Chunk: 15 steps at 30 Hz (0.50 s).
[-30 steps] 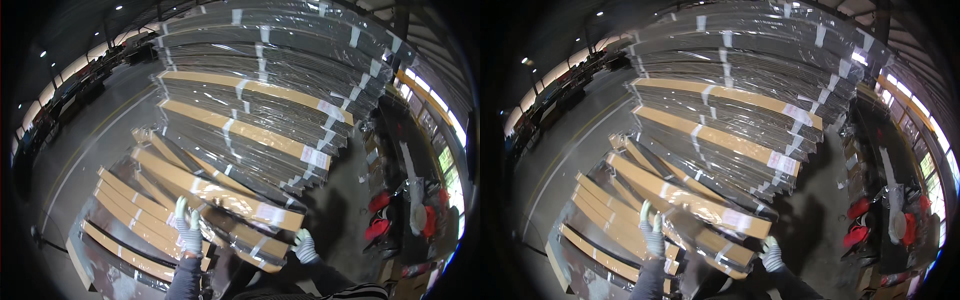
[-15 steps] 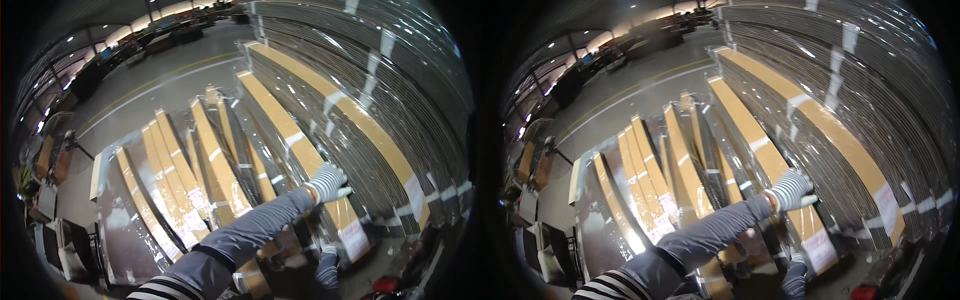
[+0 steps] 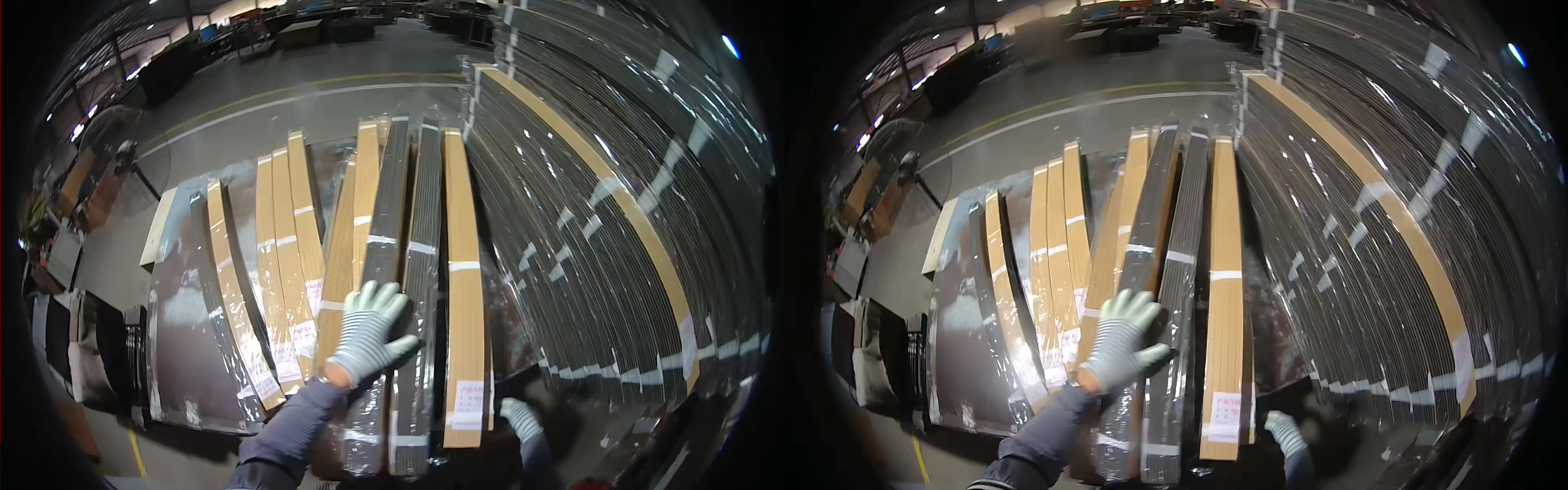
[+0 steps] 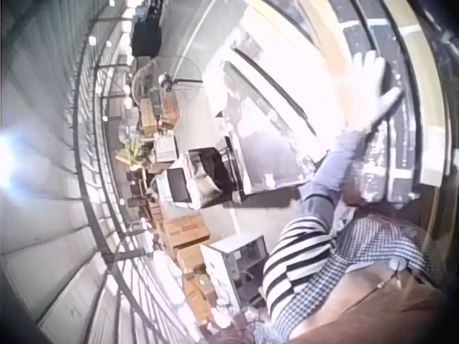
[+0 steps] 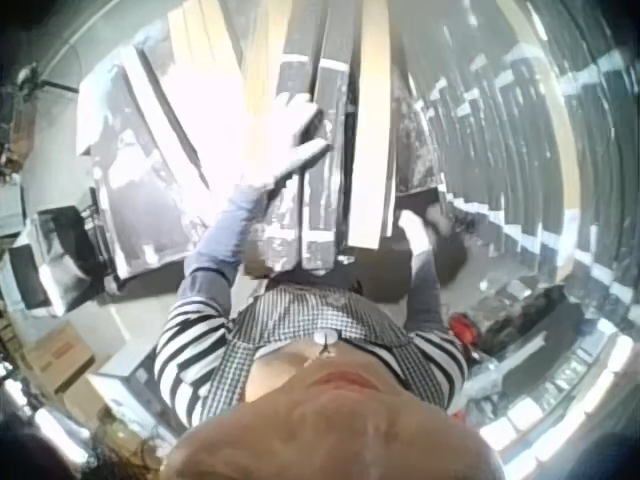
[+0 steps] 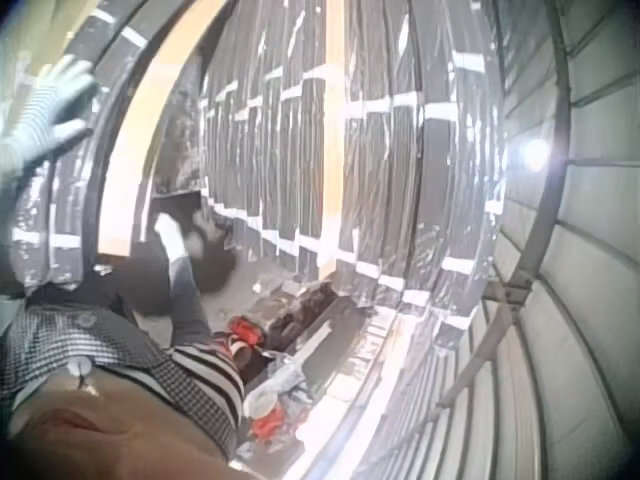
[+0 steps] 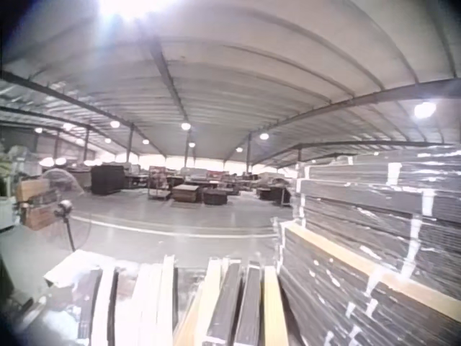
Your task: The recorder is lifting long, thin, cardboard-wrapped packages from a work table and stacking them onto a larger pile.
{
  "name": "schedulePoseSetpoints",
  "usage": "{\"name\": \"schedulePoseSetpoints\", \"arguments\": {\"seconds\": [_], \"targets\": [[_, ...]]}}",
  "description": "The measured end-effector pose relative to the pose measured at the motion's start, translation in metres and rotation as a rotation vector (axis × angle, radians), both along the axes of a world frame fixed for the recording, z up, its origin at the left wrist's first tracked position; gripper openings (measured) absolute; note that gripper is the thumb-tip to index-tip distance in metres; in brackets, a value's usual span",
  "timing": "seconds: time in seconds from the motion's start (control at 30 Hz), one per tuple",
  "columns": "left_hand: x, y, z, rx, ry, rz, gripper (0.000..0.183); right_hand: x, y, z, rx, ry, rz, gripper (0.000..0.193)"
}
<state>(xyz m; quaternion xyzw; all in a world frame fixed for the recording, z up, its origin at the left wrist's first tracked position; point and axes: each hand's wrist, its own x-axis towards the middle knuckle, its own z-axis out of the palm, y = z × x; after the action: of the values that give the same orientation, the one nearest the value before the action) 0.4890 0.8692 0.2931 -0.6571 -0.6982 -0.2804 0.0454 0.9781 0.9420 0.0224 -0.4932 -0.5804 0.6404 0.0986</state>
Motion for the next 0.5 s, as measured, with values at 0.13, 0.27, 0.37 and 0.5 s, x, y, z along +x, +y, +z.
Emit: {"name": "schedulePoseSetpoints", "arguments": {"seconds": [0.13, 0.27, 0.37, 0.5], "targets": [[-0.110, -0.089, -0.080, 0.357, -0.868, 0.456, 0.069, -0.130, 0.145, 0.015, -0.169, 0.271, -0.373, 0.034], [-0.210, -0.126, -0.172, -0.133, -0.367, 1.264, 0.099, -0.203, 0.320, -0.057, -0.140, 0.464, -0.621, 0.035], [-0.255, -0.171, -0.185, -0.517, -0.489, 1.699, 0.121, -0.326, 0.355, -0.048, 0.144, 0.186, -0.438, 0.034], [-0.290, -0.206, -0.181, -0.384, -0.609, 1.454, 0.114, -0.449, 0.331, -0.027, 0.453, -0.060, -0.198, 0.033]]}}
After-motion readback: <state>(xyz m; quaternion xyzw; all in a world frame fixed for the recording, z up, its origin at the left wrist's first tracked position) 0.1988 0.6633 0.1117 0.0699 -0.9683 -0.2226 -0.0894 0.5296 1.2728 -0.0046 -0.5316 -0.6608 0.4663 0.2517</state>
